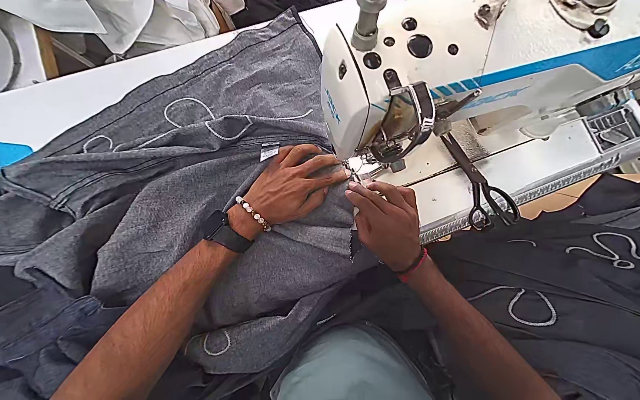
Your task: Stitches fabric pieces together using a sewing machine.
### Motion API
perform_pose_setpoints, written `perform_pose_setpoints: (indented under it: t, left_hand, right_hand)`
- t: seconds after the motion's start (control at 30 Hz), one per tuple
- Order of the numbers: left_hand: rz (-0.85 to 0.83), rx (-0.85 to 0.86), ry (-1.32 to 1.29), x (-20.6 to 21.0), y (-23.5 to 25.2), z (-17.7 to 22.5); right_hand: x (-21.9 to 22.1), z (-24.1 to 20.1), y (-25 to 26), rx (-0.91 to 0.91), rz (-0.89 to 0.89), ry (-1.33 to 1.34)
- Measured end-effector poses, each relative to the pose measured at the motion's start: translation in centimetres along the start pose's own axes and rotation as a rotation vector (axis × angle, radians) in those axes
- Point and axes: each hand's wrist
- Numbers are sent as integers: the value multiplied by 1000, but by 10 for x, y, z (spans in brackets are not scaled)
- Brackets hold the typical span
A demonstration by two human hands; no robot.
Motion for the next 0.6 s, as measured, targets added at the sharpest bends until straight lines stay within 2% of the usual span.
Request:
perform_pose_setpoints:
  t: [0.13, 0.2, 0.27, 0.33, 0.43, 0.6]
  left_hand:
    - [59, -92, 7, 5, 4, 24]
    - [79, -196, 30, 12, 5, 46]
    - [66, -311, 90, 22, 4, 65]
    - [60, -376, 115, 27, 1, 74]
    - [93, -380, 99, 26, 0, 73]
    - [130, -347, 74, 29, -3, 69]
  right_hand:
    - [2, -2, -3, 41, 110, -58]
    - [-1, 0, -2, 166, 114, -8]
    - [-5, 3, 9, 349, 1, 12]
    - [-7, -2, 24, 424, -77, 51]
    - [-13, -22, 44, 418, -213, 94]
    - [-13, -17, 31, 512, -175, 4]
Point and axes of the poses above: each hand's wrist, its own y-axis towards the middle knuckle, its own x-axis out of the palm, z = x × y, and after that the axes turned 4 degrees about -y, right-handed
